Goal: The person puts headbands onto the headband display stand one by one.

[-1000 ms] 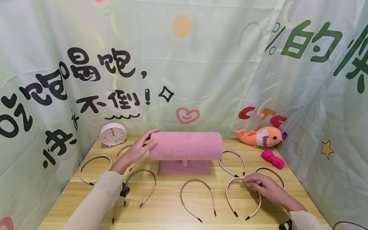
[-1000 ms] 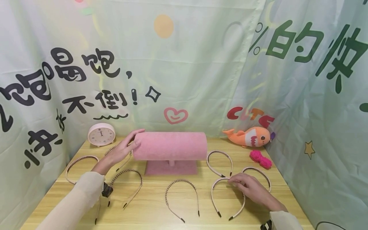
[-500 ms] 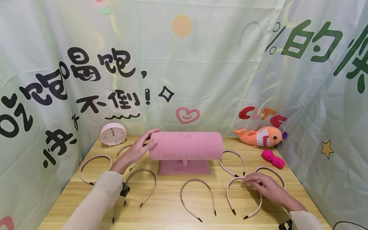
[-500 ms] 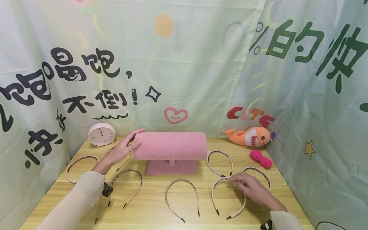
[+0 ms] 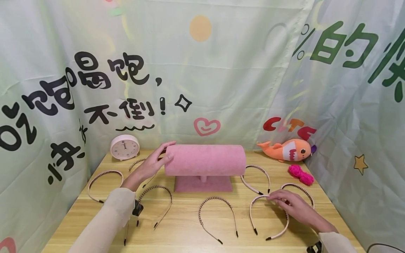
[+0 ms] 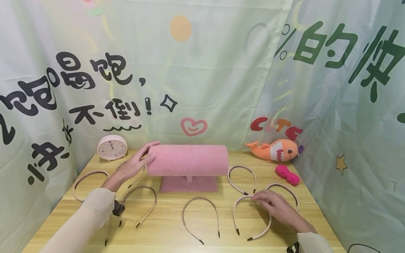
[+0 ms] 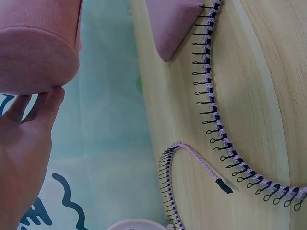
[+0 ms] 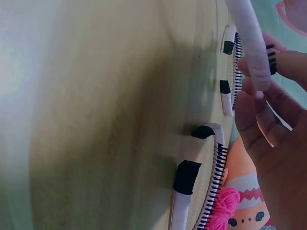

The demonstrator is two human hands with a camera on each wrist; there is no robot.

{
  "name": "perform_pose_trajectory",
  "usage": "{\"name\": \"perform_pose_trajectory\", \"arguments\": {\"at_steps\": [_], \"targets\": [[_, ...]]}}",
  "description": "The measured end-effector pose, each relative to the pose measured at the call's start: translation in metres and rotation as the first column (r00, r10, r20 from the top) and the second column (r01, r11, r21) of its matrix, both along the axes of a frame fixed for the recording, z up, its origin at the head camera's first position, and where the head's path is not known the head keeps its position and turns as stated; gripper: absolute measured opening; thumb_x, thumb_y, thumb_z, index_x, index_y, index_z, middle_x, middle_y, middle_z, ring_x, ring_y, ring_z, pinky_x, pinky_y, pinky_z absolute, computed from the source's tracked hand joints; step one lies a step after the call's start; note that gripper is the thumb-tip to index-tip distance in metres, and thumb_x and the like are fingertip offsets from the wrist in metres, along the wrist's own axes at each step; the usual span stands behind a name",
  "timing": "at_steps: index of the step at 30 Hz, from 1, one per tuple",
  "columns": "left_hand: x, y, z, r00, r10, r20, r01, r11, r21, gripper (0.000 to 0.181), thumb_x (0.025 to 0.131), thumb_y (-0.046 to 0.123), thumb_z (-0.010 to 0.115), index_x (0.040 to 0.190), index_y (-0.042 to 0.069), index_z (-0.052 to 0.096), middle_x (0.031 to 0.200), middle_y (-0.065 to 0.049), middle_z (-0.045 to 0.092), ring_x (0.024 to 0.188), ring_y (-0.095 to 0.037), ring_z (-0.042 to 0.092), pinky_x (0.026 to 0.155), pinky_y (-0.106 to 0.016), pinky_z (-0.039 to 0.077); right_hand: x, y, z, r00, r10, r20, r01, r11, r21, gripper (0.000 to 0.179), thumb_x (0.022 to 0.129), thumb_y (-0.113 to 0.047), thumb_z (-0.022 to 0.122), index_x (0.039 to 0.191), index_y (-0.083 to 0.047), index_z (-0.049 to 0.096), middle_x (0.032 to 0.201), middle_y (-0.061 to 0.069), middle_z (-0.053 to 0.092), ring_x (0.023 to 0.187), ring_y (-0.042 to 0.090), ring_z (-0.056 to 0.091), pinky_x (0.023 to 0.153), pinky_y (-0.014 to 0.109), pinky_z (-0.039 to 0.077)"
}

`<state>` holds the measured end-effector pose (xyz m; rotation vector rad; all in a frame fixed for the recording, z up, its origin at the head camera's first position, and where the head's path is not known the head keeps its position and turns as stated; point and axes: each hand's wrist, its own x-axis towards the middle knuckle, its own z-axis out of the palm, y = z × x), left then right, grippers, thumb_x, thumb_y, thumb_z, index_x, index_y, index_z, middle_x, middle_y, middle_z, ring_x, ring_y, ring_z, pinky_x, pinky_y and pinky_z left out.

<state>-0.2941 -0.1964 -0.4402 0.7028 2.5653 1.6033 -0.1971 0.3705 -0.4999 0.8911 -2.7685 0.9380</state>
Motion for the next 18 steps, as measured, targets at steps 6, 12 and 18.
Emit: {"name": "perform_pose_trajectory", "arguments": {"at_steps": [6,12,18], "targets": [[-0.0001,0.0002,-0.0006,1.000,0.007,-0.002,-0.007,1.000,-0.001,0.057,0.114,0.045,0.052,0.168,0.035,0.037,0.178,-0.007,0.034,0.161,-0.044,0.035,0.124,-0.075,0.033,0.0000,0.0006,-0.0019,0.999,0.013,-0.030,-0.013,1.000,0.002,0.029,0.100,0.004,0.072,0.119,-0.016,0.081,0.118,0.002,0.079,0.109,-0.003,0.069,0.086,0.020,0.060],[-0.0001,0.0001,-0.0010,1.000,0.008,-0.010,-0.008,1.000,0.001,0.058,0.114,0.044,0.052,0.169,0.031,0.038,0.177,-0.008,0.035,0.160,-0.043,0.036,0.124,-0.075,0.033,0.0017,0.0028,-0.0018,1.000,-0.025,0.009,0.024,0.999,0.033,0.027,0.102,-0.001,0.071,0.120,-0.018,0.081,0.118,0.002,0.080,0.109,-0.003,0.067,0.086,0.022,0.059],[-0.0003,0.0004,0.0000,1.000,0.007,0.002,-0.007,1.000,0.002,0.058,0.114,0.044,0.053,0.168,0.032,0.038,0.175,-0.010,0.037,0.160,-0.044,0.037,0.124,-0.075,0.034,0.0018,0.0059,-0.0009,1.000,0.008,0.000,-0.008,1.000,-0.023,0.025,0.102,0.002,0.070,0.120,-0.013,0.080,0.116,0.005,0.080,0.105,0.000,0.070,0.081,0.022,0.060]]}}
